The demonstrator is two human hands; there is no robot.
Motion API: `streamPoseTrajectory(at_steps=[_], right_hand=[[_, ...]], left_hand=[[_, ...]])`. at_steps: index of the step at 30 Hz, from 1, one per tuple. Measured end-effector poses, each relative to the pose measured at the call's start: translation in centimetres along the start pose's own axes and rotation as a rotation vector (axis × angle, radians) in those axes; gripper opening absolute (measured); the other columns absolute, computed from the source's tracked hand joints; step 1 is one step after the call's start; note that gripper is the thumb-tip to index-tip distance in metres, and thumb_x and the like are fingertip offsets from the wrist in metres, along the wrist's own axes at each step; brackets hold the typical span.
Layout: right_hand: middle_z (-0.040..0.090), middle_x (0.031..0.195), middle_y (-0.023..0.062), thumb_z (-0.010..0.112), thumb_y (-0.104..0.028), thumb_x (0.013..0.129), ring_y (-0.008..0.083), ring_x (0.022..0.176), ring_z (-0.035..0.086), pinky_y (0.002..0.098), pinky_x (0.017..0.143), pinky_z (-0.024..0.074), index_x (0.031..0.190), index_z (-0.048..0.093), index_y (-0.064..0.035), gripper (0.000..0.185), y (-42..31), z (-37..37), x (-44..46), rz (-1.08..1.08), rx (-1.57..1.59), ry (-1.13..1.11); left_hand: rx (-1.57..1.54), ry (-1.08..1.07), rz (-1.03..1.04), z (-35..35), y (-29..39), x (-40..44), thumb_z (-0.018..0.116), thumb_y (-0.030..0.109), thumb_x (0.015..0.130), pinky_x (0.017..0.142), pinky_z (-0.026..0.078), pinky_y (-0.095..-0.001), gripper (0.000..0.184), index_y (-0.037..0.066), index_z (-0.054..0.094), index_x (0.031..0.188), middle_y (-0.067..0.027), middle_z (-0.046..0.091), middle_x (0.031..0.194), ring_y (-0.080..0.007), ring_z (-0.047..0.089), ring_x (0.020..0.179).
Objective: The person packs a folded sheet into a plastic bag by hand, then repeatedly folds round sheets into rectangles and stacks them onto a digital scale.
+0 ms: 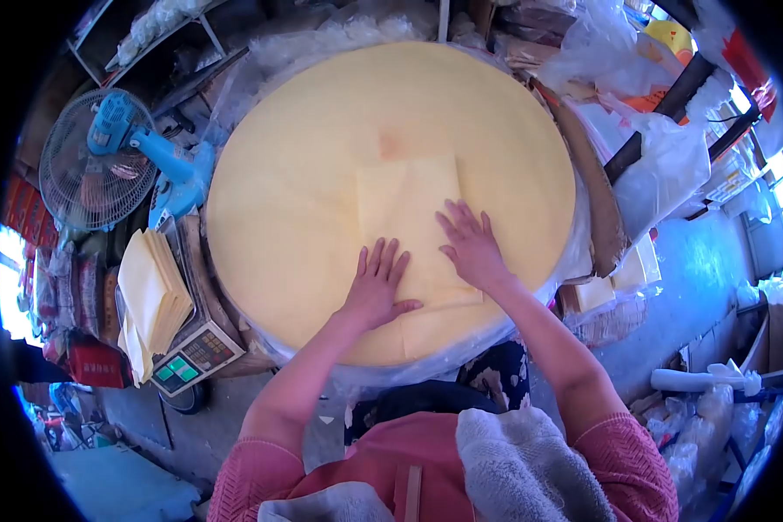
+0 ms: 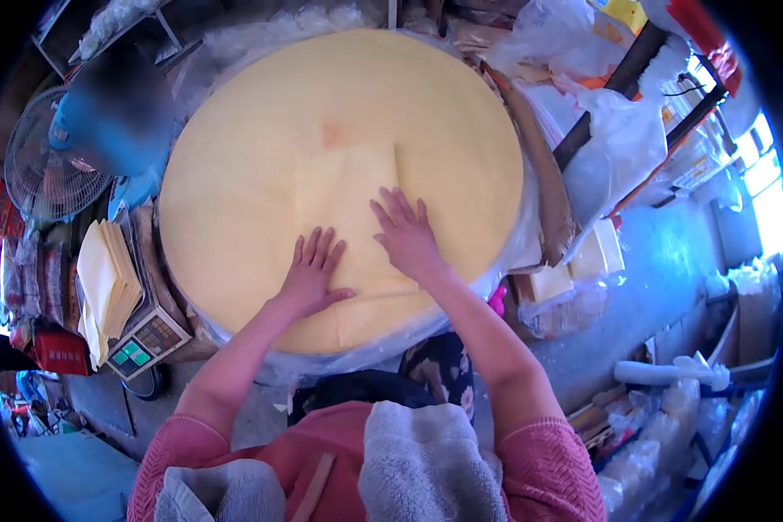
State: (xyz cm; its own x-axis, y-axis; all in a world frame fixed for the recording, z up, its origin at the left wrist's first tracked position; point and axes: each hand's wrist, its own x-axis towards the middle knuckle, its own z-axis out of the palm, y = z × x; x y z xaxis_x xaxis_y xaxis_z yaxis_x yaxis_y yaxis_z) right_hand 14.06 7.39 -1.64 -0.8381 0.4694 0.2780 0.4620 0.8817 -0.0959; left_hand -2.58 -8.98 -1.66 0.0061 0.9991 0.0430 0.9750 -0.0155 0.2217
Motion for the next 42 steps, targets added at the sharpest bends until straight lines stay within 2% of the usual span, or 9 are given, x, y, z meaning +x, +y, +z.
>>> streamPoseTrajectory(at_steps=[3, 9, 18, 24, 26, 33, 37, 40, 42], right_hand=[[0.025, 0.149, 0.0111, 0.047, -0.028, 0.092, 0.0273, 0.14, 0.017, 0.0542, 0.109, 0.0162, 0.139, 0.035, -0.0087, 0.052, 0.4, 2.1, -0.6, 0.024, 0.061, -0.096], [0.029, 0.148, 0.0095, 0.046, -0.014, 0.09, 0.0263, 0.139, 0.022, 0.0531, 0.109, 0.0191, 0.138, 0.038, -0.0099, 0.049, 1.9, 1.2, -0.1, 0.009, 0.181, -0.246], [0.05, 0.134, 0.0064, 0.054, 0.007, 0.074, 0.0277, 0.131, 0.039, 0.0457, 0.108, 0.0284, 0.125, 0.056, -0.013, 0.054, 1.6, -4.1, -7.0, -0.205, 0.511, -0.272], [0.061, 0.12, 0.0086, 0.064, -0.002, 0.076, 0.0269, 0.12, 0.052, 0.044, 0.102, 0.0369, 0.119, 0.058, -0.0112, 0.045, 2.1, -4.0, -7.9, -0.15, 0.689, -0.212], [0.064, 0.107, 0.0129, 0.067, -0.013, 0.078, 0.0298, 0.106, 0.059, 0.0421, 0.091, 0.0443, 0.109, 0.061, -0.0076, 0.032, 2.6, -1.9, -7.6, 0.131, 0.832, -0.179], [0.062, 0.076, 0.0161, 0.064, -0.035, 0.081, 0.0352, 0.075, 0.061, 0.0439, 0.069, 0.047, 0.082, 0.055, -0.0029, 0.034, 1.5, -2.2, -1.9, 0.522, 0.468, -0.25], [0.057, 0.068, 0.012, 0.067, -0.03, 0.08, 0.0275, 0.066, 0.058, 0.0392, 0.062, 0.0442, 0.076, 0.051, -0.0034, 0.031, 1.2, -1.3, -0.8, 0.573, 0.437, -0.187], [0.062, 0.101, 0.0165, 0.064, -0.036, 0.08, 0.0345, 0.096, 0.06, 0.0419, 0.085, 0.047, 0.112, 0.054, -0.0045, 0.046, 1.1, -2.6, 0.7, 0.653, 0.392, -0.452], [0.051, 0.122, 0.0163, 0.062, -0.036, 0.082, 0.0355, 0.112, 0.051, 0.0442, 0.093, 0.0421, 0.127, 0.045, -0.0084, 0.056, 0.1, -2.9, 0.9, 0.532, 0.228, -0.281]], left_hand=[[0.062, -0.135, 0.025, -1.0, 0.5, -0.3, 0.061, 0.056, 0.077, 0.112, 0.011, -0.0533, 0.09, 0.001, 0.028, 0.141, -0.0243, 0.017, 0.148, -0.0411, 0.011, 0.139], [0.177, -0.185, 0.044, -0.3, 0.9, -1.5, 0.063, 0.04, 0.08, 0.111, 0.022, -0.0487, 0.077, 0.001, 0.032, 0.139, -0.0256, 0.026, 0.145, -0.0427, 0.024, 0.135], [-0.639, -0.516, 0.019, -6.9, 3.2, -4.7, 0.045, 0.009, 0.084, 0.109, 0.029, -0.0405, 0.05, 0.004, 0.043, 0.134, -0.0218, 0.042, 0.136, -0.0364, 0.036, 0.13], [-0.409, 0.143, 0.152, -3.2, -1.0, -8.1, 0.063, -0.003, 0.069, 0.105, 0.034, -0.0405, 0.058, 0.009, 0.051, 0.125, -0.0091, 0.051, 0.131, -0.0286, 0.041, 0.127], [-0.417, 0.255, 0.167, -1.1, -2.7, -7.5, 0.063, -0.001, 0.071, 0.103, 0.037, -0.0383, 0.049, 0.008, 0.057, 0.119, -0.0073, 0.054, 0.128, -0.0282, 0.044, 0.125], [-0.743, 0.422, -0.557, 1.3, -1.4, -3.7, 0.063, 0.011, 0.076, 0.076, 0.047, -0.0368, 0.031, 0.002, 0.059, 0.105, -0.012, 0.06, 0.082, -0.0267, 0.054, 0.086], [-0.387, 0.281, -0.646, -0.4, -0.3, -1.3, 0.06, 0.024, 0.08, 0.096, 0.035, -0.0467, 0.056, 0.005, 0.042, 0.131, -0.0159, 0.05, 0.119, -0.0307, 0.041, 0.117], [0.02, 0.359, -0.431, -0.4, 0.5, 1.0, 0.054, 0.039, 0.086, 0.107, 0.018, -0.0552, 0.068, 0.012, 0.027, 0.143, -0.0165, 0.027, 0.144, -0.0325, 0.019, 0.137], [-0.008, 0.234, -0.407, 0.0, 0.6, 2.4, 0.049, 0.049, 0.089, 0.109, 0.008, -0.0583, 0.072, 0.016, 0.021, 0.146, -0.0156, 0.01, 0.152, -0.0323, 0.006, 0.142]])
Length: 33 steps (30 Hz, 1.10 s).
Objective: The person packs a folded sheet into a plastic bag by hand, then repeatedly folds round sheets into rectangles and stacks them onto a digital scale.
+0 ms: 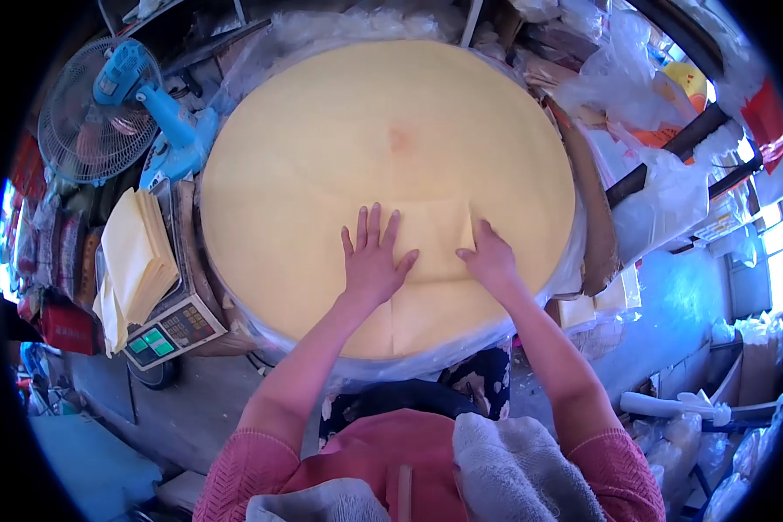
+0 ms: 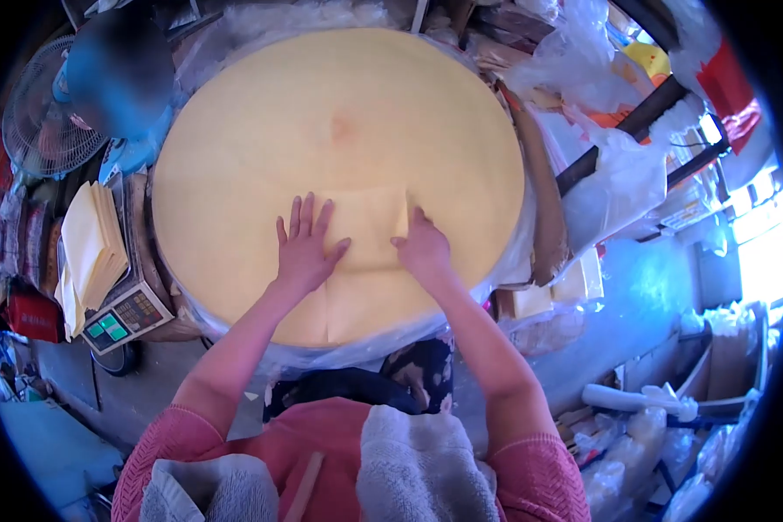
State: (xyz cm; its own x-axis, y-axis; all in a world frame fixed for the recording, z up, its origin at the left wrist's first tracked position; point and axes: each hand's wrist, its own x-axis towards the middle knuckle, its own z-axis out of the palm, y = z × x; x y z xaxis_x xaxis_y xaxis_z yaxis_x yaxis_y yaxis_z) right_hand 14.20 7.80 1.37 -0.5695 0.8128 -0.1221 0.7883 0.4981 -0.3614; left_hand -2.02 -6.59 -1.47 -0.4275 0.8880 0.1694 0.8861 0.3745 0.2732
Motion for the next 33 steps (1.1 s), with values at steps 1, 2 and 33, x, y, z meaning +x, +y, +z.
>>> streamPoseTrajectory(at_steps=[1, 2, 33], right_hand=[[0.046, 0.132, 0.0162, 0.061, -0.036, 0.083, 0.0359, 0.12, 0.046, 0.0454, 0.097, 0.0397, 0.135, 0.041, -0.0103, 0.061, -0.5, 0.2, -0.2, -0.059, -0.06, 0.094], [0.038, 0.138, 0.0152, 0.059, -0.037, 0.084, 0.036, 0.125, 0.038, 0.0487, 0.1, 0.0353, 0.138, 0.037, -0.0129, 0.062, -0.8, 0.4, 0.2, -0.214, -0.168, 0.159], [0.062, 0.076, 0.0118, 0.073, -0.01, 0.063, 0.0314, 0.07, 0.061, 0.0397, 0.064, 0.049, 0.082, 0.063, -0.0078, 0.021, -16.5, -7.7, -5.4, -0.889, -0.246, -0.071]], left_hand=[[0.02, -0.057, -0.024, 0.5, 0.0, 0.4, 0.043, 0.058, 0.088, 0.11, 0.006, -0.0583, 0.076, 0.017, 0.02, 0.147, -0.0137, 0.008, 0.154, -0.032, 0.003, 0.142], [0.028, -0.084, -0.039, 0.8, 0.0, 0.6, 0.044, 0.058, 0.088, 0.11, 0.006, -0.0585, 0.075, 0.017, 0.021, 0.147, -0.0138, 0.008, 0.154, -0.0318, 0.003, 0.142], [-0.039, 0.333, 0.121, -12.1, -2.4, -10.4, 0.054, 0.004, 0.074, 0.106, 0.028, -0.0497, 0.065, 0.004, 0.037, 0.136, -0.0169, 0.048, 0.127, -0.0336, 0.04, 0.126]])
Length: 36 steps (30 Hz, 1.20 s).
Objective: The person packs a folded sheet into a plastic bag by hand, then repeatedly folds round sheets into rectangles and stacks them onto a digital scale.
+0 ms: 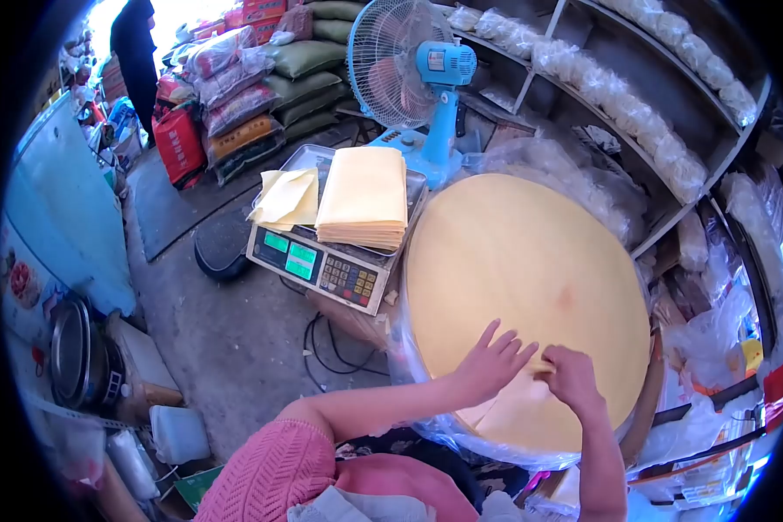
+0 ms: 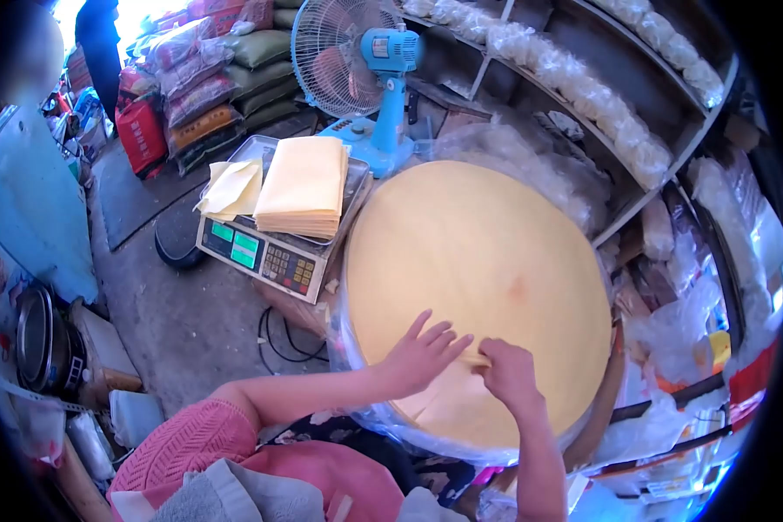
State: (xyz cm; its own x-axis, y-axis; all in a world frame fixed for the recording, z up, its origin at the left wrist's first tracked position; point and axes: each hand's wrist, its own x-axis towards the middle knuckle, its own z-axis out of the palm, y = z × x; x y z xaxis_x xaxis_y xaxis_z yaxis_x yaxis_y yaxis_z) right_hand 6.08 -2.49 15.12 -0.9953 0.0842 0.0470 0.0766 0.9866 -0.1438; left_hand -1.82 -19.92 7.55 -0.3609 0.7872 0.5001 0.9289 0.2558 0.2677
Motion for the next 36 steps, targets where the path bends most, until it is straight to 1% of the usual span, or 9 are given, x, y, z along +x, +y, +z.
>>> streamPoseTrajectory(at_steps=[3, 4, 7, 10, 13, 17, 25, 32, 36], right_hand=[[0.059, 0.073, 0.0106, 0.068, -0.005, 0.065, 0.0308, 0.065, 0.06, 0.0405, 0.06, 0.0484, 0.083, 0.062, -0.0093, 0.02, -2.9, -2.8, 2.0, -0.223, -0.122, 0.163], [0.058, 0.072, 0.0102, 0.066, -0.004, 0.065, 0.0304, 0.064, 0.059, 0.0404, 0.059, 0.0483, 0.084, 0.062, -0.0097, 0.02, -3.6, -3.3, 2.5, -0.273, -0.149, 0.209], [0.058, 0.071, 0.0101, 0.064, -0.001, 0.067, 0.0294, 0.063, 0.059, 0.0384, 0.056, 0.0483, 0.085, 0.062, -0.0097, 0.02, -4.8, -3.9, 3.4, -0.256, 0.064, 0.436], [0.062, 0.082, 0.0088, 0.062, 0.002, 0.068, 0.0283, 0.066, 0.061, 0.0372, 0.056, 0.0498, 0.092, 0.063, -0.0104, 0.026, -6.8, -4.4, 4.1, -0.133, 0.016, 0.694], [0.063, 0.093, 0.012, 0.059, 0.001, 0.071, 0.0293, 0.076, 0.063, 0.0364, 0.063, 0.0523, 0.101, 0.063, -0.0049, 0.031, -9.8, -2.9, 4.8, -0.254, -0.133, 0.777], [0.058, 0.111, 0.0153, 0.06, -0.004, 0.075, 0.0295, 0.095, 0.061, 0.0379, 0.077, 0.0521, 0.111, 0.059, -0.0041, 0.036, -14.0, 0.2, 5.1, -0.344, -0.031, 0.659], [0.054, 0.122, 0.0181, 0.06, -0.002, 0.08, 0.0346, 0.11, 0.054, 0.0406, 0.093, 0.0452, 0.116, 0.056, -0.0037, 0.037, -7.1, 1.9, -1.8, -0.038, 0.226, 0.446], [0.056, 0.12, 0.02, 0.062, -0.002, 0.078, 0.0348, 0.101, 0.059, 0.0396, 0.09, 0.0467, 0.113, 0.058, -0.0008, 0.035, 0.0, 8.3, -10.2, 0.318, 0.394, 0.317], [0.056, 0.12, 0.02, 0.062, -0.002, 0.078, 0.0344, 0.1, 0.06, 0.0399, 0.09, 0.0466, 0.114, 0.058, -0.0017, 0.036, 1.2, 9.4, -12.8, 0.416, 0.391, 0.291]], left_hand=[[-0.411, -0.347, -0.229, -5.9, -1.4, 1.7, 0.053, 0.003, 0.075, 0.096, 0.039, -0.0476, 0.052, 0.005, 0.047, 0.127, -0.0143, 0.056, 0.11, -0.0313, 0.052, 0.111], [-0.356, -0.161, -0.185, -5.9, -2.0, 1.1, 0.054, 0.002, 0.074, 0.084, 0.045, -0.0457, 0.042, 0.004, 0.053, 0.116, -0.0127, 0.057, 0.101, -0.0318, 0.056, 0.097], [0.001, 0.518, 0.115, -8.3, -3.6, 0.5, 0.059, 0.006, 0.075, 0.09, 0.042, -0.0444, 0.041, 0.001, 0.05, 0.115, -0.0157, 0.055, 0.102, -0.0358, 0.052, 0.099], [-0.197, 0.565, -0.149, -9.7, -3.6, -1.7, 0.061, 0.013, 0.082, 0.097, 0.039, -0.0429, 0.052, 0.0, 0.041, 0.128, -0.0164, 0.051, 0.117, -0.0355, 0.048, 0.114], [-1.194, 0.463, -0.556, -8.1, -2.6, -0.8, 0.063, 0.017, 0.086, 0.1, 0.036, -0.0415, 0.062, 0.002, 0.029, 0.136, -0.0146, 0.044, 0.127, -0.0314, 0.044, 0.121], [-1.517, 0.772, -0.483, -9.5, -3.9, 0.8, 0.057, 0.007, 0.086, 0.092, 0.043, -0.0311, 0.063, 0.005, 0.023, 0.139, -0.0122, 0.046, 0.126, -0.0208, 0.05, 0.115], [-1.181, 0.784, -0.493, -19.0, -22.2, 0.6, 0.049, -0.007, 0.077, 0.084, 0.049, -0.0266, 0.061, 0.0, 0.037, 0.137, -0.0102, 0.058, 0.115, -0.0158, 0.06, 0.096], [-1.042, 0.594, -0.944, -17.1, -33.9, -2.4, 0.047, -0.011, 0.071, 0.09, 0.047, -0.0287, 0.058, -0.004, 0.048, 0.128, -0.0163, 0.058, 0.118, -0.021, 0.061, 0.099], [-0.894, 0.536, -0.965, -17.9, -32.7, -1.6, 0.05, -0.004, 0.066, 0.059, 0.045, -0.023, 0.055, -0.004, 0.055, 0.121, -0.0037, 0.059, 0.078, -0.0114, 0.056, 0.062]])
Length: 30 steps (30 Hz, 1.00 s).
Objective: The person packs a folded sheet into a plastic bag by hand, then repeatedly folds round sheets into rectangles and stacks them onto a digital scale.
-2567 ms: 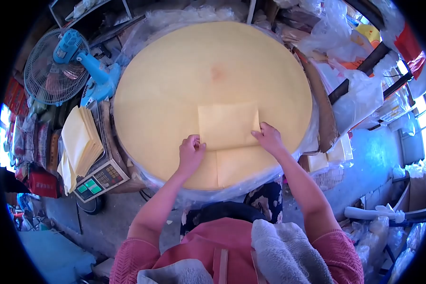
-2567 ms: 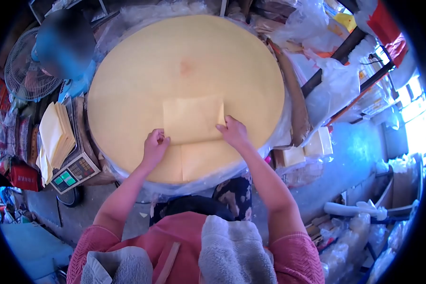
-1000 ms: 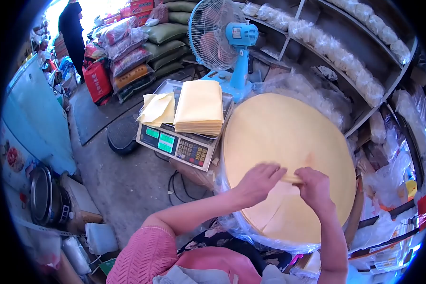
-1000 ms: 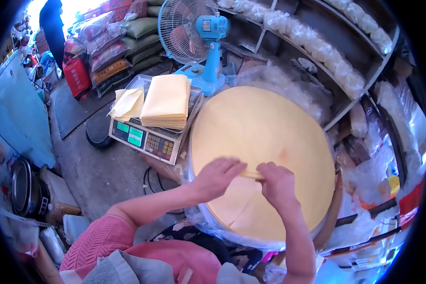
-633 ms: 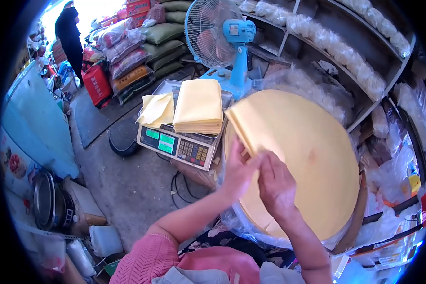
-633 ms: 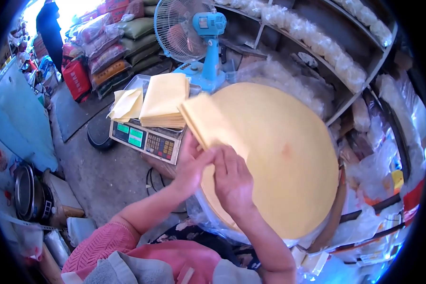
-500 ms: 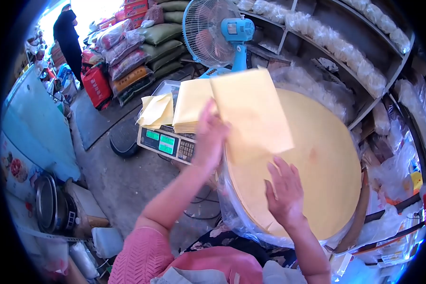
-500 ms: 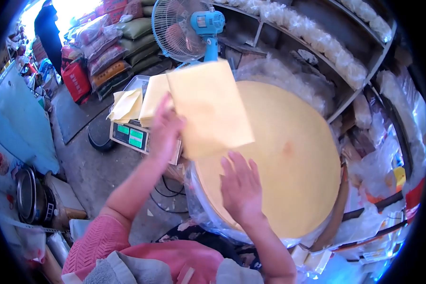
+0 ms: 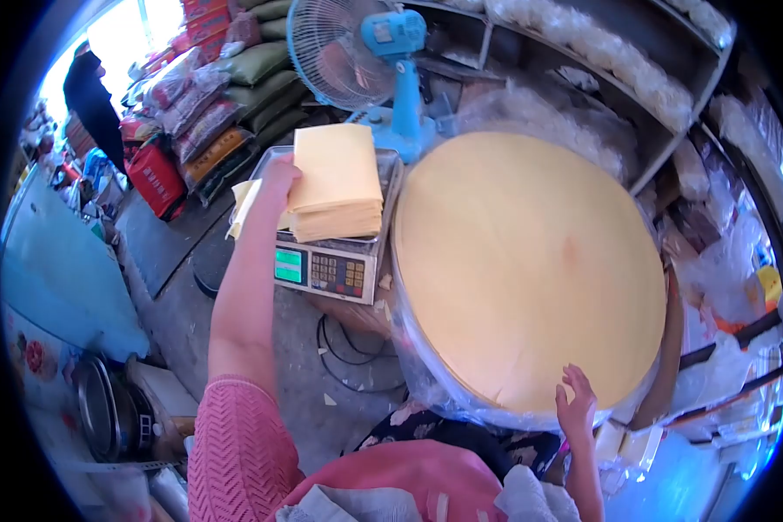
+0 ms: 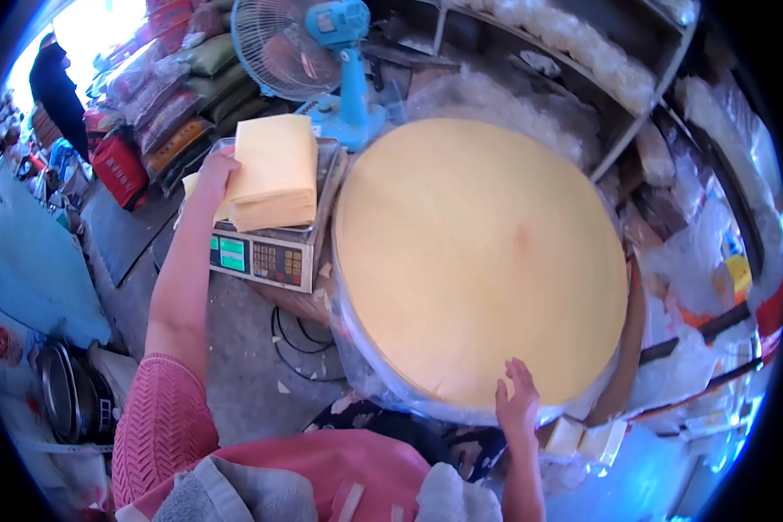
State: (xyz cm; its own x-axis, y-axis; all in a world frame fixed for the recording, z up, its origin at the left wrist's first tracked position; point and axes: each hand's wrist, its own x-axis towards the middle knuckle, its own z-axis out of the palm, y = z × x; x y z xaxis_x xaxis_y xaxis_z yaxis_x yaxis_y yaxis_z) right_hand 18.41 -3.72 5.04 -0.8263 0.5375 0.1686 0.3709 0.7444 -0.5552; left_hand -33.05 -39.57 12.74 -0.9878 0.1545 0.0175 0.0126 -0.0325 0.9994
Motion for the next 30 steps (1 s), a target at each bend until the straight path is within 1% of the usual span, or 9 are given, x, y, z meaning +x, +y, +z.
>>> streamPoseTrajectory(at_steps=[1, 4, 7, 12, 16, 21, 24, 28, 30], right_hand=[[0.056, 0.12, 0.02, 0.061, -0.003, 0.078, 0.0345, 0.1, 0.06, 0.0401, 0.09, 0.0465, 0.114, 0.058, -0.002, 0.036, 0.4, 0.1, -0.1, -0.008, -0.023, 0.005], [0.058, 0.117, 0.0198, 0.06, -0.008, 0.081, 0.0362, 0.101, 0.059, 0.0411, 0.089, 0.0464, 0.114, 0.059, -0.003, 0.034, 0.6, 0.4, -0.3, -0.089, -0.126, 0.012], [0.062, 0.105, 0.0196, 0.057, -0.008, 0.083, 0.0352, 0.1, 0.058, 0.0405, 0.086, 0.0472, 0.107, 0.062, -0.0037, 0.024, -1.7, 1.9, 0.5, -0.085, 0.028, -0.034], [0.063, 0.097, 0.0118, 0.064, -0.01, 0.08, 0.0297, 0.093, 0.059, 0.041, 0.088, 0.0446, 0.101, 0.063, -0.0054, 0.022, -3.9, 7.9, 1.2, -0.413, -0.076, -0.087], [0.058, 0.103, 0.0107, 0.065, -0.018, 0.076, 0.0248, 0.098, 0.058, 0.0471, 0.094, 0.0393, 0.1, 0.061, -0.0043, 0.027, -6.0, 10.6, 1.3, -0.489, -0.352, -0.097], [0.058, 0.087, 0.0122, 0.061, -0.017, 0.073, 0.0259, 0.091, 0.059, 0.0504, 0.092, 0.0399, 0.08, 0.059, -0.0043, 0.014, -5.6, 12.5, 1.8, -0.533, -0.463, -0.053], [0.06, 0.08, 0.0109, 0.06, -0.014, 0.072, 0.0272, 0.081, 0.062, 0.0458, 0.084, 0.046, 0.077, 0.06, -0.0049, 0.011, -5.8, 11.7, 3.0, -0.418, -0.395, -0.262], [0.065, 0.086, 0.0141, 0.06, -0.02, 0.072, 0.0311, 0.081, 0.063, 0.0408, 0.074, 0.0506, 0.087, 0.062, -0.0062, 0.021, -6.2, 8.6, 5.9, 0.068, 0.002, -0.302], [0.065, 0.091, 0.0162, 0.061, -0.023, 0.073, 0.0321, 0.084, 0.063, 0.0409, 0.076, 0.0505, 0.092, 0.063, -0.0069, 0.025, -6.3, 8.3, 6.8, 0.025, 0.045, -0.261]], left_hand=[[0.219, 0.024, 0.042, -1.6, -2.2, 2.9, 0.052, -0.002, 0.065, 0.049, 0.037, -0.0216, 0.052, -0.003, 0.058, 0.116, 0.004, 0.051, 0.065, -0.0084, 0.046, 0.05], [1.124, 0.443, 0.446, -2.7, -4.1, 6.3, 0.061, 0.006, 0.071, 0.085, 0.049, -0.0384, 0.033, -0.001, 0.064, 0.103, -0.0194, 0.065, 0.101, -0.0293, 0.063, 0.096], [0.824, 0.46, 0.777, 3.4, -0.1, -4.0, 0.057, 0.0, 0.074, 0.095, 0.041, -0.0349, 0.042, 0.006, 0.059, 0.116, -0.0144, 0.057, 0.119, -0.0282, 0.054, 0.108], [0.628, -0.429, 0.902, 12.8, -8.6, -19.7, 0.053, -0.009, 0.07, 0.09, 0.045, -0.0395, 0.039, 0.009, 0.061, 0.103, -0.0106, 0.062, 0.105, -0.0296, 0.057, 0.102], [0.64, -0.826, 0.837, 14.9, -13.6, -27.4, 0.056, -0.007, 0.06, 0.08, 0.05, -0.0389, 0.028, 0.002, 0.061, 0.086, -0.0112, 0.061, 0.089, -0.0314, 0.059, 0.092], [0.642, -0.796, 0.919, 14.6, -14.8, -30.0, 0.058, -0.006, 0.06, 0.082, 0.05, -0.038, 0.034, 0.003, 0.061, 0.093, -0.0109, 0.059, 0.098, -0.0311, 0.058, 0.095], [0.657, -0.794, 0.931, 14.5, -14.7, -29.9, 0.058, -0.006, 0.061, 0.085, 0.049, -0.0386, 0.038, 0.001, 0.06, 0.098, -0.0133, 0.059, 0.104, -0.0326, 0.057, 0.099], [0.718, -0.716, 0.886, 15.3, -14.3, -28.9, 0.057, -0.002, 0.065, 0.094, 0.043, -0.0418, 0.047, 0.0, 0.055, 0.113, -0.0177, 0.052, 0.12, -0.0353, 0.049, 0.112], [0.765, -0.639, 0.862, 16.5, -14.6, -28.1, 0.057, 0.001, 0.07, 0.099, 0.039, -0.0434, 0.05, 0.0, 0.051, 0.119, -0.0196, 0.048, 0.126, -0.0361, 0.045, 0.118]])
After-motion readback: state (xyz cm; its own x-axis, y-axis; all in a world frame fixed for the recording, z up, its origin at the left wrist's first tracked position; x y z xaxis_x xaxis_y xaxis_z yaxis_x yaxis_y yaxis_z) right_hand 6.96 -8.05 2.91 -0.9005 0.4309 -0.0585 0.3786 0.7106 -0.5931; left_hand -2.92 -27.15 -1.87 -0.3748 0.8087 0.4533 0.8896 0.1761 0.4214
